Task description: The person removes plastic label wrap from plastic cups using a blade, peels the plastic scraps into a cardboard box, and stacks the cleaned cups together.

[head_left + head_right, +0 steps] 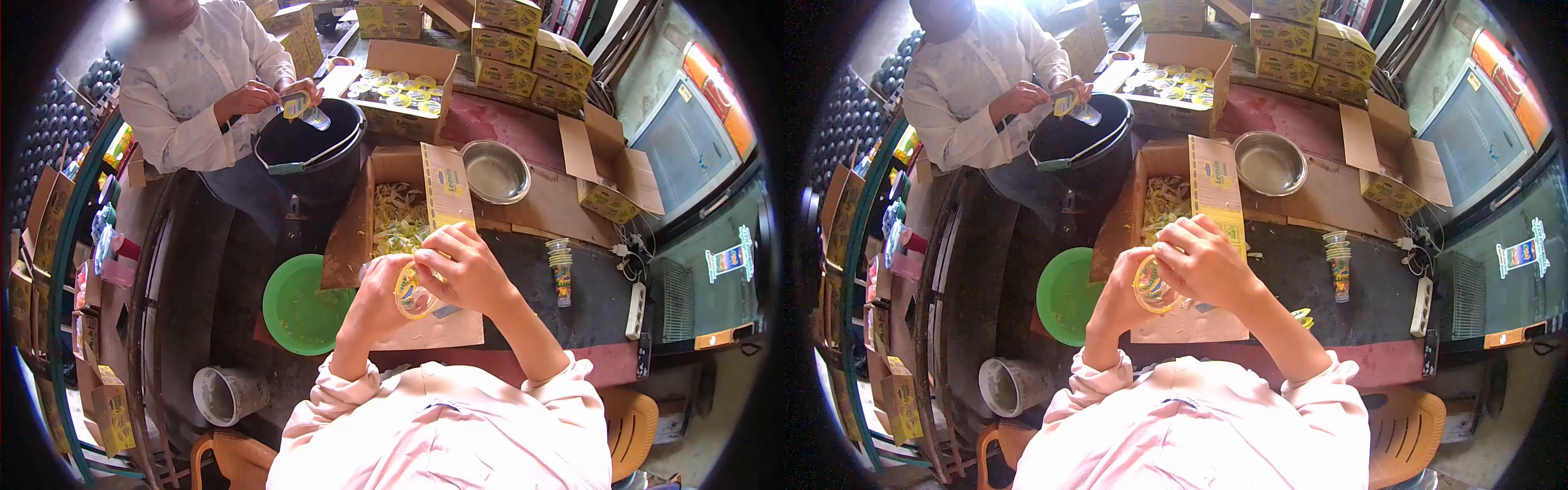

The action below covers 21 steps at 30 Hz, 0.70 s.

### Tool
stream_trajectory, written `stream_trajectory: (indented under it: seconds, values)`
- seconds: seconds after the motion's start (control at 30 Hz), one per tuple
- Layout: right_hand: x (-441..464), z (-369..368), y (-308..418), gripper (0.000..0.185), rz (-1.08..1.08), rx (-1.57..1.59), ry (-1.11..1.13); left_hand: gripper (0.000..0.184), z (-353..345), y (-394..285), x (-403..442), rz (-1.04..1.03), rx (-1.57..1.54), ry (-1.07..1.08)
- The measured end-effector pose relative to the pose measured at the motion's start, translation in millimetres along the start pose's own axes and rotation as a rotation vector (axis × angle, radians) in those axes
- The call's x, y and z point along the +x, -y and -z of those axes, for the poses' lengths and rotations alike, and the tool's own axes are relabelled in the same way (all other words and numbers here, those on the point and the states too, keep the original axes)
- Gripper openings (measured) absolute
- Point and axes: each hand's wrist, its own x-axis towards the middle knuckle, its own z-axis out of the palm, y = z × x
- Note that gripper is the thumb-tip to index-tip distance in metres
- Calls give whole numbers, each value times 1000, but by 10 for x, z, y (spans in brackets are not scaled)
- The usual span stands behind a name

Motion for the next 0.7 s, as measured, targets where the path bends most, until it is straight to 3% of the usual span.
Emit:
stream_trajectory:
  seconds: [0.1, 0.2, 0.4, 0.6, 0.7]
  values:
    - [18, 86, 1, 16, 28, -40, 97, 56, 19, 56, 21, -140, 150, 27]
    - [33, 109, -19, 14, 98, -54, 66, 41, 91, -19, 70, -155, 209, 47]
    - [21, 109, -7, 9, -35, 59, 35, 34, 153, -66, 111, -185, 296, 74]
    - [-102, 120, -358, 7, -525, 306, -164, 34, 216, -8, 54, -180, 173, -58]
    - [-226, -94, -518, 17, -544, 384, -175, 45, 203, 2, 23, -31, 20, -134]
